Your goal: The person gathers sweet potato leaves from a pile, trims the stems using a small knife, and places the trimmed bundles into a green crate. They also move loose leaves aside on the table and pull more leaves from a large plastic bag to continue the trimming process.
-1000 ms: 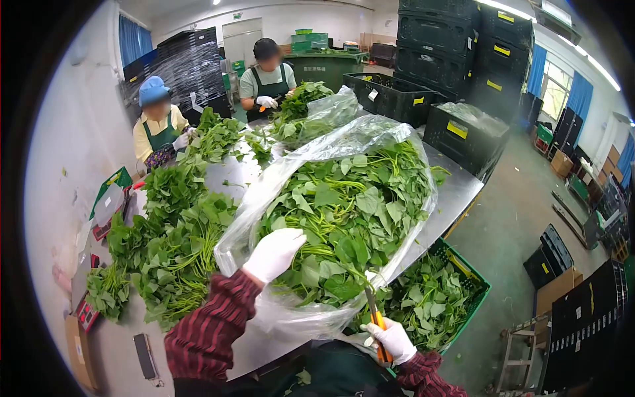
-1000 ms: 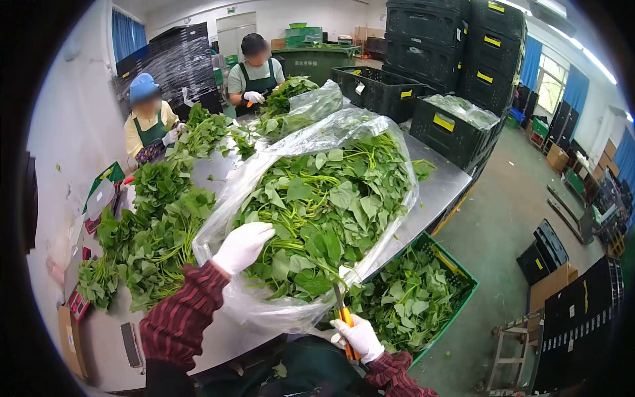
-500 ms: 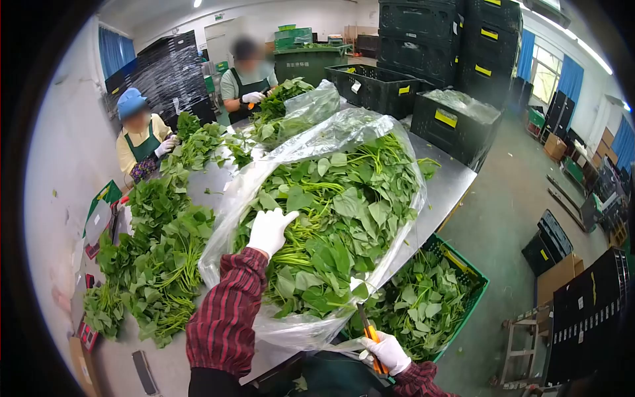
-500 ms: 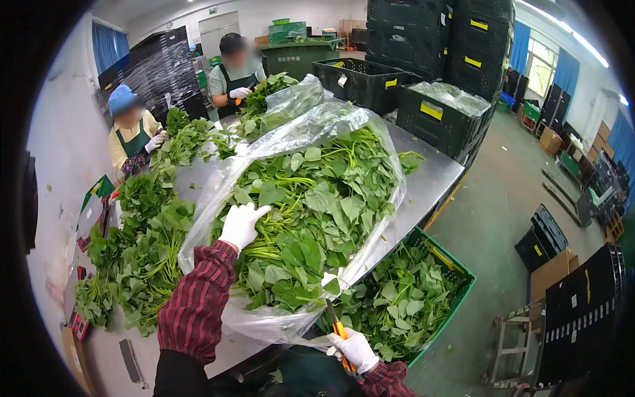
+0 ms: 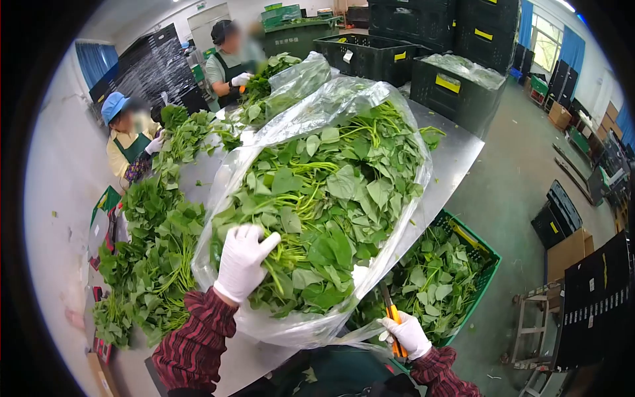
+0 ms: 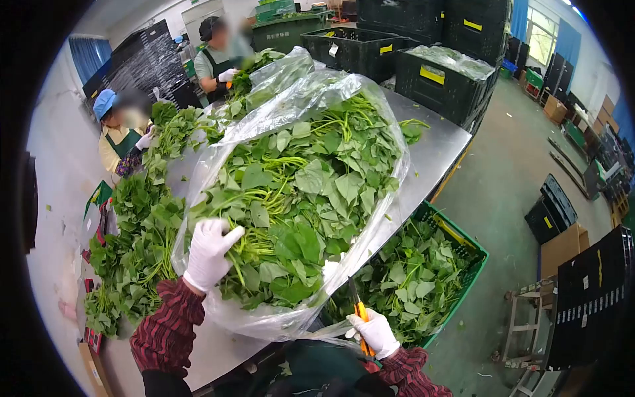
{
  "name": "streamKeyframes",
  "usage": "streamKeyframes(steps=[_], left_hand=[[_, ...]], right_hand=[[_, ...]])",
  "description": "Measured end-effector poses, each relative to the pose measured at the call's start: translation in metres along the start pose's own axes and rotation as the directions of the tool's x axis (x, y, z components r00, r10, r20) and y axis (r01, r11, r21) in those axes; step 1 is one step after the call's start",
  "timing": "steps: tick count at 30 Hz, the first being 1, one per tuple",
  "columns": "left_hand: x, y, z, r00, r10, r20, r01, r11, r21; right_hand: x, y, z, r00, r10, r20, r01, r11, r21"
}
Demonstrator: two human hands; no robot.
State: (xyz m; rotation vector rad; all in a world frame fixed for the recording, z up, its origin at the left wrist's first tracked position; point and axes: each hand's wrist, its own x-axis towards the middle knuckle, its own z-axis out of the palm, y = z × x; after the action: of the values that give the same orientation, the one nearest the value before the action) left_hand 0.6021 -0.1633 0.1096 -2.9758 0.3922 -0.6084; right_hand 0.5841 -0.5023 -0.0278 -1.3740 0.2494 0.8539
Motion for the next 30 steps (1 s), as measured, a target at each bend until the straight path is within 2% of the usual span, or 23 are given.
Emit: streamKeyframes(steps=[2,3,6,8,10,11,12,13,14,16,17,20,21,26,28,30], left_hand=[[0.014,-0.008,-0.004,0.993,0.080,-0.082,-0.075,0.996,0.057],[0.017,-0.016,0.001,0.997,0.067,0.023,-0.068,0.998,0.003],[0.008,-0.045,0.033,0.974,0.196,0.110,-0.177,0.971,-0.158],[0.000,-0.046,0.018,0.995,0.087,-0.058,-0.101,0.939,-0.329],[-0.015,-0.044,-0.004,0.964,-0.140,-0.226,0.025,0.893,-0.449],[-0.027,-0.045,-0.009,0.915,-0.342,-0.216,0.115,0.731,-0.673],[-0.039,-0.048,-0.015,0.834,-0.529,-0.154,0.166,0.508,-0.846],[-0.046,-0.057,-0.017,0.839,-0.478,-0.260,0.027,0.514,-0.857],[-0.058,-0.057,-0.022,0.763,-0.610,-0.213,-0.002,0.327,-0.945],[-0.077,-0.068,-0.028,0.652,-0.744,-0.145,-0.003,0.188,-0.982],[-0.087,-0.073,-0.027,0.634,-0.755,-0.170,-0.022,0.203,-0.979],[-0.116,-0.087,-0.019,0.495,-0.867,-0.061,-0.204,-0.048,-0.978],[-0.127,-0.093,-0.017,0.491,-0.869,-0.067,-0.204,-0.039,-0.978],[-0.182,-0.114,-0.005,0.467,-0.882,0.060,-0.337,-0.241,-0.910],[-0.201,-0.114,0.003,0.472,-0.880,0.055,-0.356,-0.247,-0.901],[-0.211,-0.107,0.010,0.420,-0.907,0.046,-0.411,-0.234,-0.881]], right_hand=[[0.004,0.001,0.002,1.000,-0.015,0.020,0.015,1.000,0.004],[0.004,0.001,0.004,0.999,-0.039,0.030,0.038,0.999,0.011],[0.000,-0.003,0.009,0.997,-0.060,0.038,0.060,0.998,0.012],[-0.002,-0.003,0.005,0.997,-0.066,0.032,0.066,0.998,0.008],[-0.005,-0.001,-0.003,0.998,-0.054,0.019,0.054,0.998,0.016],[-0.006,0.000,-0.006,0.998,-0.053,-0.016,0.053,0.998,-0.017],[-0.005,0.003,-0.009,0.998,-0.053,-0.044,0.051,0.997,-0.053],[-0.005,0.005,-0.013,0.997,-0.054,-0.055,0.051,0.997,-0.061],[-0.008,0.004,-0.015,0.996,-0.065,-0.058,0.062,0.997,-0.053],[-0.009,0.007,-0.020,0.994,-0.104,-0.036,0.102,0.994,-0.042],[-0.011,0.006,-0.019,0.991,-0.130,-0.034,0.129,0.991,-0.040],[-0.015,0.003,-0.015,0.989,-0.144,-0.045,0.142,0.989,-0.043],[-0.017,0.003,-0.014,0.988,-0.146,-0.043,0.144,0.989,-0.038],[-0.027,0.000,0.000,0.988,-0.150,-0.025,0.149,0.989,-0.023],[-0.030,0.002,0.005,0.990,-0.136,-0.032,0.135,0.990,-0.029],[-0.028,0.006,0.009,0.987,-0.155,-0.027,0.154,0.987,-0.047]])
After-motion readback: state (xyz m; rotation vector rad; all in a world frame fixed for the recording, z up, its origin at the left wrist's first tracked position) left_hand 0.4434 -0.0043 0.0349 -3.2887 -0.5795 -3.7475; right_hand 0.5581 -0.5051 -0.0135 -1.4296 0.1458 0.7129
